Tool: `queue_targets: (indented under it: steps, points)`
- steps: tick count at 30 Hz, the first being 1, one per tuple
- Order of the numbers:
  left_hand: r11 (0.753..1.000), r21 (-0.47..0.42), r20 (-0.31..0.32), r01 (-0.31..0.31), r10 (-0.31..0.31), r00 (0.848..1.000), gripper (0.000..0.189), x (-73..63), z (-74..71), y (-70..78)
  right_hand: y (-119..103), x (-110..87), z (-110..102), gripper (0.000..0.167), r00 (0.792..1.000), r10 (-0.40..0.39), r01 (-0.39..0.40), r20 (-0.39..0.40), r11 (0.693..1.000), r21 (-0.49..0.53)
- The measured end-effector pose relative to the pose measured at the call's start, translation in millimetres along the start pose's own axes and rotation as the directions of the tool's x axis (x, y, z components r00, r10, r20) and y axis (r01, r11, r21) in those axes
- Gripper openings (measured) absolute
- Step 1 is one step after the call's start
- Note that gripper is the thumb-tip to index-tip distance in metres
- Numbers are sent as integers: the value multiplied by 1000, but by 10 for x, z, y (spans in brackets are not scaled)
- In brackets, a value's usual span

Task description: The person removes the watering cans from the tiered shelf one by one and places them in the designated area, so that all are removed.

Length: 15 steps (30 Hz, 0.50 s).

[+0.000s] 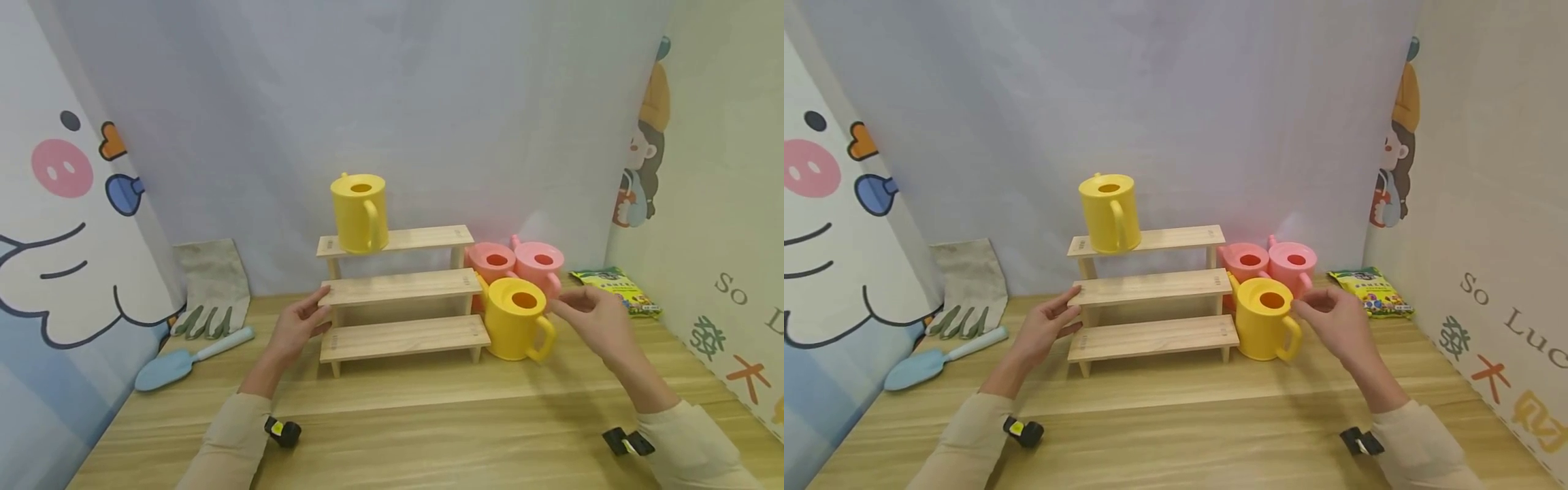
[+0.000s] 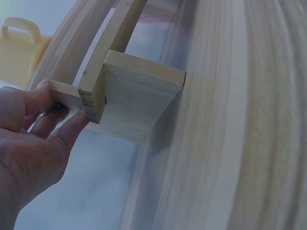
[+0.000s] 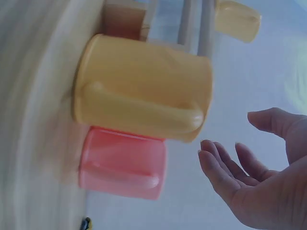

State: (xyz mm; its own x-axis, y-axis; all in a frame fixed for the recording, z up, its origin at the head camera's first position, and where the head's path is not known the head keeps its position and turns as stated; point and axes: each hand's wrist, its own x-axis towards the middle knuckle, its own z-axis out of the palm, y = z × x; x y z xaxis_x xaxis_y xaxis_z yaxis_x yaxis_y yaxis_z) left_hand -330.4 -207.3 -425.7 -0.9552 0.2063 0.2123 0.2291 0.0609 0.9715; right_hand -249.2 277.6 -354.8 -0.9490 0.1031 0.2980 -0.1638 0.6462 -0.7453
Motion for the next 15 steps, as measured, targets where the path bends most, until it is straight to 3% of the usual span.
queue_targets:
  steps: [6, 15]
  points:
    - [1000, -18, 6, 5, -5, 1000, 53, 29, -16, -6, -293, 81, 56, 54, 1000, -10, 10, 0, 998, 67]
    - [1000, -21, 10, 11, -11, 1000, 53, -7, -11, 31, -717, 242, 247, 48, 995, -100, 94, 32, 986, 141]
